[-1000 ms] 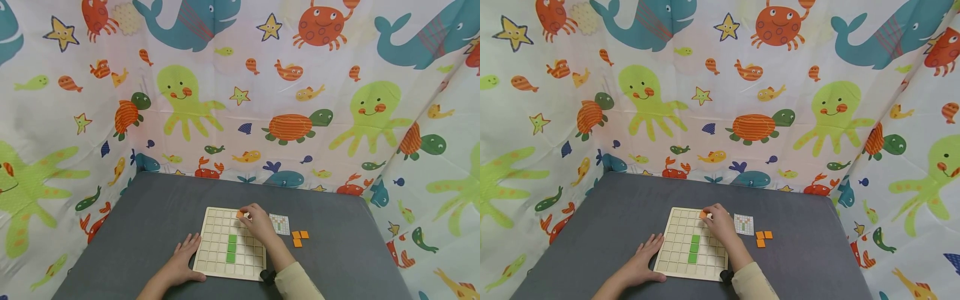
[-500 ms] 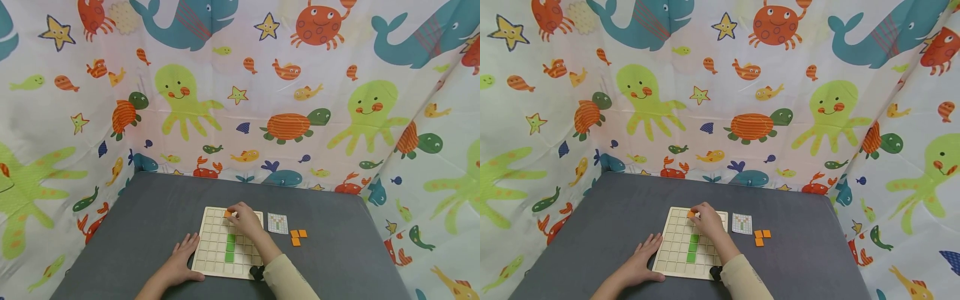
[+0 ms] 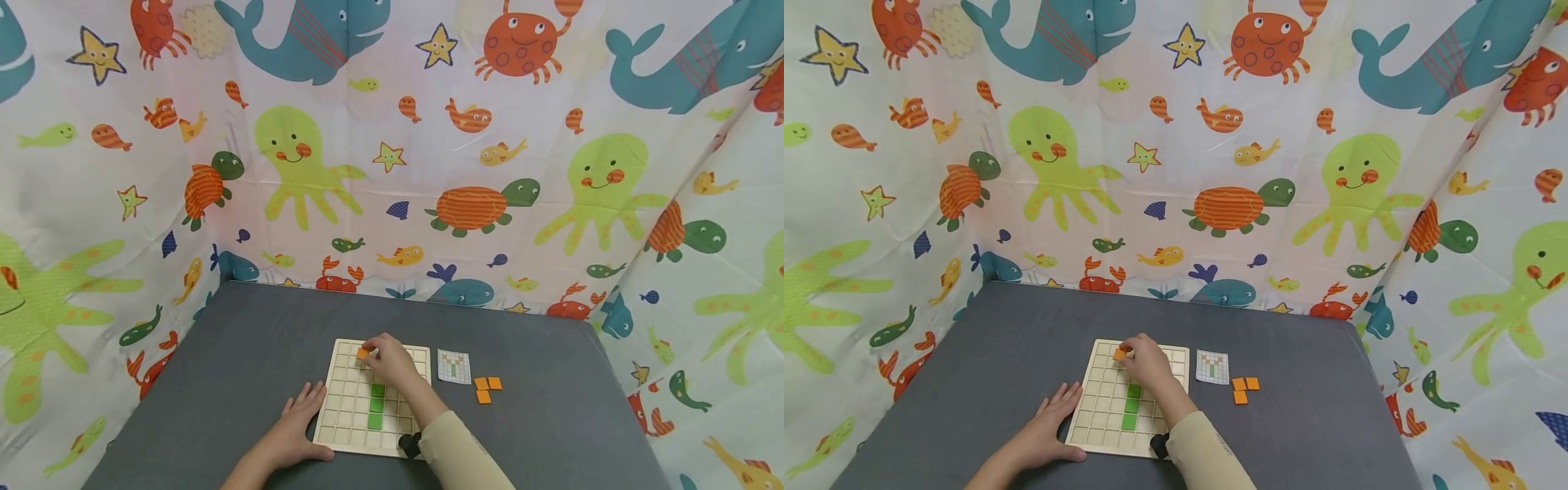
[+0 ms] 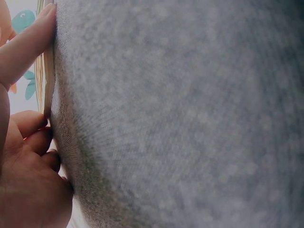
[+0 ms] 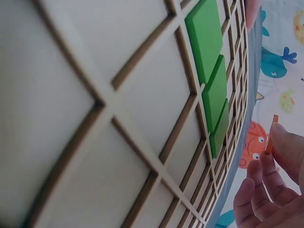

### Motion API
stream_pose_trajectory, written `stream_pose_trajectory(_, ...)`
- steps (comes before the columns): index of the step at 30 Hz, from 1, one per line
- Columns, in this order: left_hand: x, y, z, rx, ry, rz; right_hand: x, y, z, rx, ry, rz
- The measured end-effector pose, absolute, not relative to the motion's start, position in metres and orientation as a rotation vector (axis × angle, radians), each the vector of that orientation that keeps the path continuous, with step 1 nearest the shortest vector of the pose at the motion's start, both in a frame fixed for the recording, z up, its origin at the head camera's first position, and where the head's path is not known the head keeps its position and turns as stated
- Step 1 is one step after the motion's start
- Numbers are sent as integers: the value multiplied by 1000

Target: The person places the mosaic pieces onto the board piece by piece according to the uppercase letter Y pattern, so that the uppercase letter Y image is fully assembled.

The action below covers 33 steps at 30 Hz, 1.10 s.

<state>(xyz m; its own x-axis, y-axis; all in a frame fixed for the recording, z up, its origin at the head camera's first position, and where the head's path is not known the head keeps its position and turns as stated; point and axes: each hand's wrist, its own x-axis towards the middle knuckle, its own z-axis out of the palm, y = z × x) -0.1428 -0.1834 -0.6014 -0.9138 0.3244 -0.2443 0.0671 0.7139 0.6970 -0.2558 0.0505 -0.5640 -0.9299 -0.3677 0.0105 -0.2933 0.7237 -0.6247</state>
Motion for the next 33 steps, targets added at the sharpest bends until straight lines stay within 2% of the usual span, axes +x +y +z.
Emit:
stream_pose_trajectory(10, -141, -184, -603, 340, 2576, 1016, -256, 37, -574, -505, 2806, -977)
stream_pose_trajectory(17, -141, -182, -601, 315, 2572, 1040, -258, 29, -576, -490, 2859, -810)
stream_pose_trajectory(33, -143, -181, -602, 279, 2565, 1020, -257, 17, -570, -378, 2878, -703)
